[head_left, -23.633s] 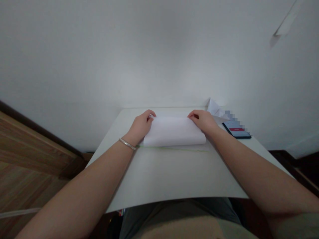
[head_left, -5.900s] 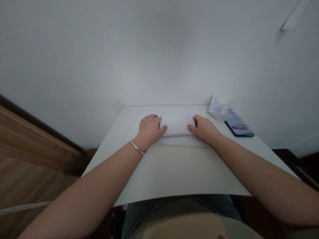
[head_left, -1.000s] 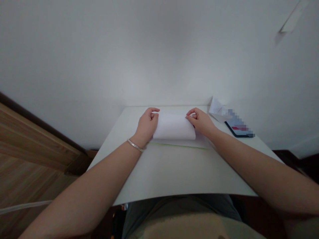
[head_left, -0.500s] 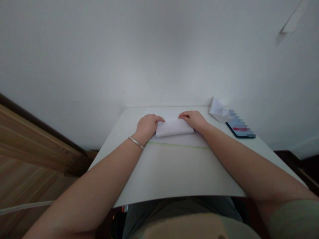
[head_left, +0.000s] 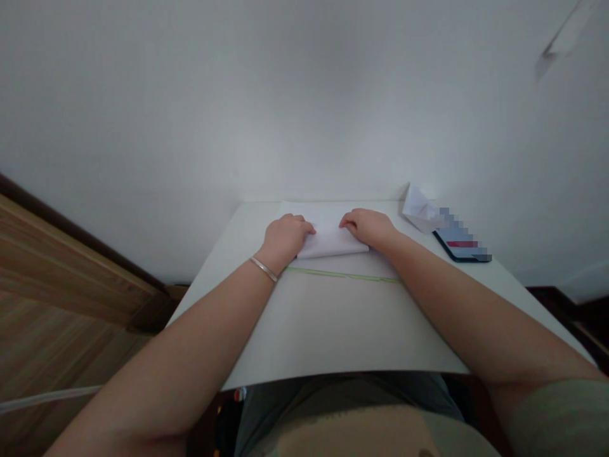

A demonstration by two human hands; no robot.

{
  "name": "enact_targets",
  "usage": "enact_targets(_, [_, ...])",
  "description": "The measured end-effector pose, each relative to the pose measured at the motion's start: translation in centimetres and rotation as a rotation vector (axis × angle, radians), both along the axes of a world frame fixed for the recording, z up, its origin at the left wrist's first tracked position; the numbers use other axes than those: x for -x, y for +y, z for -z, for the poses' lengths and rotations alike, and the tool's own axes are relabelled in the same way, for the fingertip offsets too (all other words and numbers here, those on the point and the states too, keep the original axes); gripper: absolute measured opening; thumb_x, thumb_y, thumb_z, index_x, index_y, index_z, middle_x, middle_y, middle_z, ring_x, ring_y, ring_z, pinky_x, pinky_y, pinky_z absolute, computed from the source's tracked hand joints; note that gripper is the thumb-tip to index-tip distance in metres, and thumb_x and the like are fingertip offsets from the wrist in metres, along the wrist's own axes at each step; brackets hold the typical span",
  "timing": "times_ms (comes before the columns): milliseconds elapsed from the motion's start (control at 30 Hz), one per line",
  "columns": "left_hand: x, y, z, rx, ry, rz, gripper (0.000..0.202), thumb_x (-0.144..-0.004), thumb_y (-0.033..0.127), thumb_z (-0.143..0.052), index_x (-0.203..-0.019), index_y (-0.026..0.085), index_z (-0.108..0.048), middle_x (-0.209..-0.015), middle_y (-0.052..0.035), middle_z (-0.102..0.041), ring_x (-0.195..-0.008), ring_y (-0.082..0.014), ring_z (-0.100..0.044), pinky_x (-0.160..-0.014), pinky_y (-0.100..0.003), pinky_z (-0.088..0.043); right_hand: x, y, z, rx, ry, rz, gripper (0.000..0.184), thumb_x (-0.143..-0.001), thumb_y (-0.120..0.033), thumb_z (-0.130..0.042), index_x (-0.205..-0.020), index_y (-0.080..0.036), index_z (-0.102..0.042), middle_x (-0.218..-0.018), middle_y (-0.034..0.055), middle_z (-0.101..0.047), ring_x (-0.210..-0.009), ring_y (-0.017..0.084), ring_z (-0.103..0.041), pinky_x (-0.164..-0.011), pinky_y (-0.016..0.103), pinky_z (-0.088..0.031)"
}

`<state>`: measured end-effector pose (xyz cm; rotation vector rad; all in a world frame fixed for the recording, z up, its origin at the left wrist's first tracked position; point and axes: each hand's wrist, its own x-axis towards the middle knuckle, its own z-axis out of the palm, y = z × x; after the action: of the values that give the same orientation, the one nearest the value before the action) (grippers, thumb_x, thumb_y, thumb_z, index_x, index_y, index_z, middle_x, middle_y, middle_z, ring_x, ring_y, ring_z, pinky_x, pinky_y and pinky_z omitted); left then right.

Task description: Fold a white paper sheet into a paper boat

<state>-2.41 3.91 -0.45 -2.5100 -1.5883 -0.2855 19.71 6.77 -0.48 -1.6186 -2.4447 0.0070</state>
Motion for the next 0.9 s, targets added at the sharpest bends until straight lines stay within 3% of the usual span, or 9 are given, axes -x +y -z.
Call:
enact_targets(133, [0.0, 0.2, -0.2, 0.037, -0.001, -0.001, 0.033, -0.086, 0.016, -0.047, -0.101, 0.027, -0.074, -0.101, -0.0076, -0.068, -0.096, -0.0234, -0.058, -0.083, -0.033, -0.044, 0.8, -0.3, -0.3, 0.037, -0.021, 0.092, 0.027, -0.086, -0.026, -0.047, -0.096, -0.029, -0.071, -0.107, 0.0067, -0.068, -0.092, 0.025, -0.062, -0.066, 0.033, -0.043])
enact_targets(233, [-0.3, 0.1, -0.5, 0.066, -0.030, -0.018, 0.030, -0.086, 0.023, -0.048, -0.100, 0.026, -0.075, -0.104, -0.0084, -0.067, -0.096, -0.0237, -0.058, -0.085, -0.033, -0.044, 1.5, -0.6, -0.5, 0.034, -0.034, 0.146, 0.025, -0.083, -0.042, -0.053, -0.091, -0.028, -0.072, -0.103, 0.0086, -0.068, -0.089, 0.026, -0.062, -0.066, 0.034, -0.043])
enact_targets(400, [-0.7, -0.2, -0.7, 0.031, -0.032, -0.066, 0.035, -0.083, 0.049, -0.054, -0.095, 0.025, -0.076, -0.101, -0.0106, -0.068, -0.098, -0.0283, -0.057, -0.086, -0.038, -0.040, 2.6, -1.4, -0.5, -0.001, -0.033, 0.169, 0.050, -0.073, -0.067, -0.057, -0.094, -0.024, -0.071, -0.107, 0.0134, -0.064, -0.094, 0.029, -0.059, -0.073, 0.038, -0.046])
enact_targets(567, [-0.7, -0.4, -0.3, -0.054, -0.031, -0.069, 0.041, -0.077, 0.061, -0.058, -0.093, 0.027, -0.075, -0.105, -0.0087, -0.065, -0.107, -0.0287, -0.051, -0.092, -0.041, -0.035, 3.0, -2.0, -0.5, -0.036, -0.090, 0.146, 0.062, -0.070, -0.074, -0.053, -0.096, -0.020, -0.070, -0.109, 0.0155, -0.064, -0.101, 0.032, -0.055, -0.078, 0.041, -0.046])
enact_targets(700, [-0.6, -0.6, -0.5, -0.064, 0.005, -0.047, 0.040, -0.077, 0.061, -0.059, -0.095, 0.028, -0.075, -0.114, -0.0072, -0.062, -0.112, -0.0272, -0.049, -0.093, -0.039, -0.035, 3.0, -2.2, -0.5, -0.053, -0.156, 0.121, 0.066, -0.072, -0.075, -0.050, -0.097, -0.018, -0.070, -0.108, 0.0154, -0.066, -0.103, 0.032, -0.055, -0.082, 0.042, -0.045])
enact_targets(900, [-0.4, -0.8, -1.0, -0.020, 0.112, -0.019, 0.048, -0.078, 0.065, -0.055, -0.104, 0.030, -0.072, -0.114, -0.0072, -0.065, -0.123, -0.0297, -0.043, -0.102, -0.043, -0.029, 2.8, -2.1, -0.1, -0.140, -0.197, 0.058, 0.067, -0.072, -0.072, -0.052, -0.098, -0.014, -0.070, -0.110, 0.0149, -0.067, -0.111, 0.033, -0.052, -0.109, 0.052, -0.019])
